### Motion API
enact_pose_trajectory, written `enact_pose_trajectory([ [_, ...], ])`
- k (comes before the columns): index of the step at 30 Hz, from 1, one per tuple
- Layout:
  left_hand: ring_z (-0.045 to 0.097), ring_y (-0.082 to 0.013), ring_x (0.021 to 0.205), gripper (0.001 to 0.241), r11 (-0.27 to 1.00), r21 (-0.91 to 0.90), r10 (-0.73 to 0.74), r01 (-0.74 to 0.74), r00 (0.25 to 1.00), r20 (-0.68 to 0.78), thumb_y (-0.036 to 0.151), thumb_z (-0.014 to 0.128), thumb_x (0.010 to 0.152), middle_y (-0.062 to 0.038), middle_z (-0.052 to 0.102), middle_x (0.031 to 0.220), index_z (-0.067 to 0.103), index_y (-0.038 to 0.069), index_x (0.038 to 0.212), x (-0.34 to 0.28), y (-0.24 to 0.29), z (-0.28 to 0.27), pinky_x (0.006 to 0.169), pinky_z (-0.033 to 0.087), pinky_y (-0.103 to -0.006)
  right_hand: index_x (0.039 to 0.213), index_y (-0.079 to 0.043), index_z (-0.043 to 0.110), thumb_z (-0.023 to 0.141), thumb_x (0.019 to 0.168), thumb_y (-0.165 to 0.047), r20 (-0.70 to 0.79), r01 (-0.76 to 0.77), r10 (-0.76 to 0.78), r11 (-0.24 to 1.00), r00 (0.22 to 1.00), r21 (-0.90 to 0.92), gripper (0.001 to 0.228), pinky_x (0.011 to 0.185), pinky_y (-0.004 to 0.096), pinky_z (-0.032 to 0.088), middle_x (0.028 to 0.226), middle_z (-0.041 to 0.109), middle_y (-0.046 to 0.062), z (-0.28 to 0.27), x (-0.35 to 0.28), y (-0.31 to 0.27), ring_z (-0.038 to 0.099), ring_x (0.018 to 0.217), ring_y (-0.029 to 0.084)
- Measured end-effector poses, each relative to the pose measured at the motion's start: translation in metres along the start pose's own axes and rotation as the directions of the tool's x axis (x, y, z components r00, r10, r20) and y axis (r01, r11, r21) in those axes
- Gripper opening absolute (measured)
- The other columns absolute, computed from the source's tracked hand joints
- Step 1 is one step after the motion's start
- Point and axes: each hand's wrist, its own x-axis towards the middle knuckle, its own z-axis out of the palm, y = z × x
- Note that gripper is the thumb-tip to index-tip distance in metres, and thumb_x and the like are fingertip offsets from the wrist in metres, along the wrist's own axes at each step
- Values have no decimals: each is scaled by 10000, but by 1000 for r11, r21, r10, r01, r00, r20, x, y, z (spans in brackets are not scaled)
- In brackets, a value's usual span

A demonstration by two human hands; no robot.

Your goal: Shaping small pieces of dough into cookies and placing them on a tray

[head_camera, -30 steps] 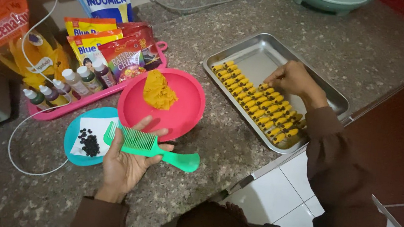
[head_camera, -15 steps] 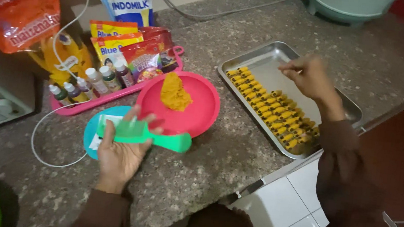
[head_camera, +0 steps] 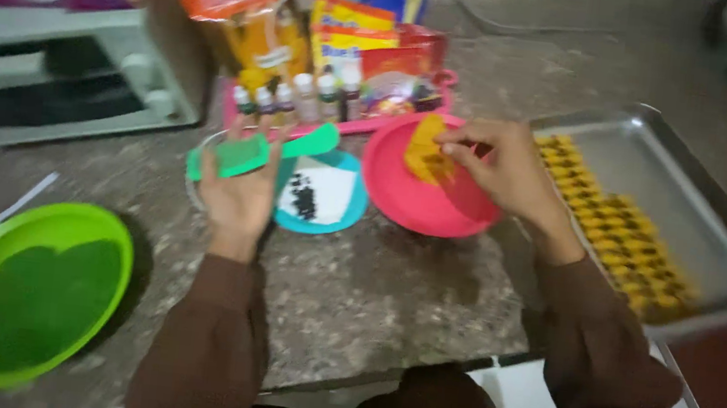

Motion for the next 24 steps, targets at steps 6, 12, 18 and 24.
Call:
enact_pose_trajectory([
  [6,483,-581,1345,607,991,-118,-55,54,999,2,458,441,1046,-340,528,1439,499,37,1480,-10,-10,6,1086,512,-614,1091,-140,810,726,1016,-269,-49,-155,149,875,988,-459,172,742,448,591,918,775,122,53,20,81,748,884,347],
  [12,461,-580,1354,625,983,-136,-117,123,992,52,507,448,1040,-346,500,1456,493,67,1482,-12,-19,4,1113,497,-614,1144,-74,809,734,913,-403,74,-313,448,725,891,-614,409,889,564,562,1038,789,233,50,10,98,723,1044,466],
  [18,437,-599,1363,597,975,-154,-151,159,987,58,492,435,1050,-343,459,1502,506,76,1472,-11,-18,4,1105,509,-609,1110,-52,810,855,792,-362,79,-280,422,720,903,-635,447,901,487,546,986,805,185,58,7,95,737,1030,442],
  [24,423,-614,1369,584,963,-202,-171,178,984,53,477,446,1049,-351,440,1515,522,65,1456,-13,-18,8,1102,509,-617,1112,-24,802,886,771,-241,54,-278,393,735,918,-619,413,916,501,547,957,798,202,58,2,108,726,1046,450],
])
